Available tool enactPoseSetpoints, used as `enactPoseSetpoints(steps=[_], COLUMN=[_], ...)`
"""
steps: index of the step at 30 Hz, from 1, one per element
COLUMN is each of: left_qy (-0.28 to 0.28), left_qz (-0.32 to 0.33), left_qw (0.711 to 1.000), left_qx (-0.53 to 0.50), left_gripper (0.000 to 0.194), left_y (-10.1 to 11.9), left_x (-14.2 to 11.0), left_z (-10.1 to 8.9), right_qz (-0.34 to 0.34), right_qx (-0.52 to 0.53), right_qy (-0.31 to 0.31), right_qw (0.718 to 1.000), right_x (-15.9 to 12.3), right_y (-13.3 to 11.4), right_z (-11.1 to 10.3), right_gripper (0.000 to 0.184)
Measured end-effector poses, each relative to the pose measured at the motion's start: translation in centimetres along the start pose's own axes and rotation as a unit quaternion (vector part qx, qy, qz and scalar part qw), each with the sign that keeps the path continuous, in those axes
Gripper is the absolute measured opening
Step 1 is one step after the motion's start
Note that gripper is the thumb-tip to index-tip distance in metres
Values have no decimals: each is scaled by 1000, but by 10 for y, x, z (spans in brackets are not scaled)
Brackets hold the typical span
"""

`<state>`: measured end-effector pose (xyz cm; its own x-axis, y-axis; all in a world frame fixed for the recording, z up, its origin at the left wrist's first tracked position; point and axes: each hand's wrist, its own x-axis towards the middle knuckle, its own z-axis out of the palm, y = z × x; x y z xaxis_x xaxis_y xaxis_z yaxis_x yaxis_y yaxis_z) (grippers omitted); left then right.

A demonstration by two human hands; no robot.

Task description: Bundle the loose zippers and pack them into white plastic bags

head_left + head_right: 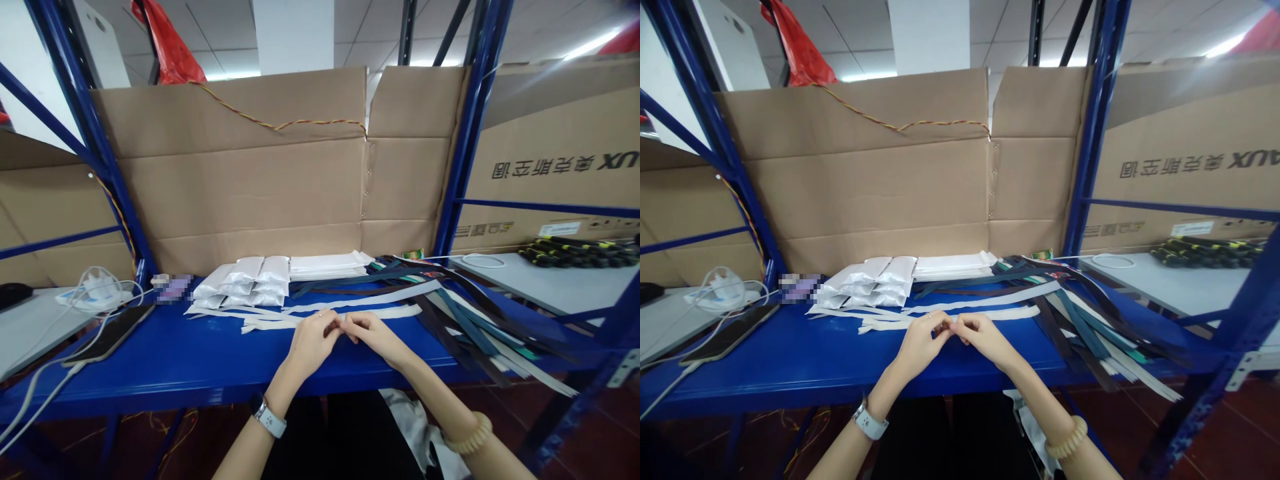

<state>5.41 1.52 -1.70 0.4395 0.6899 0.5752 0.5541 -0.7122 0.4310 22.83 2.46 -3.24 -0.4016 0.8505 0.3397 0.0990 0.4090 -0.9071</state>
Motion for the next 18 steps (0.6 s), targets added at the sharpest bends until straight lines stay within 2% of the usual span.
enactPoseSetpoints(steps=[3, 6, 10, 14, 18], left_qy=[22, 37, 49, 59, 56], left_qz=[-2, -16, -36, -68, -58], left_qw=[999, 994, 979, 973, 973], left_qx=[28, 99, 193, 213, 214], left_gripper=[12, 14, 15, 12, 13], left_y=[2, 5, 5, 4, 3], left_x=[-1, -2, -3, -3, -2], left_z=[1, 3, 5, 4, 4], right_qz=[1, -5, -20, -17, 12], right_qx=[35, 51, -5, -68, -100], right_qy=[11, 30, 89, 158, 161], right_qw=[999, 998, 996, 985, 982], right_x=[1, 2, 2, 1, 3], right_y=[1, 3, 10, 19, 18], right_z=[2, 2, 0, -4, -2], right_gripper=[34, 31, 30, 31, 32])
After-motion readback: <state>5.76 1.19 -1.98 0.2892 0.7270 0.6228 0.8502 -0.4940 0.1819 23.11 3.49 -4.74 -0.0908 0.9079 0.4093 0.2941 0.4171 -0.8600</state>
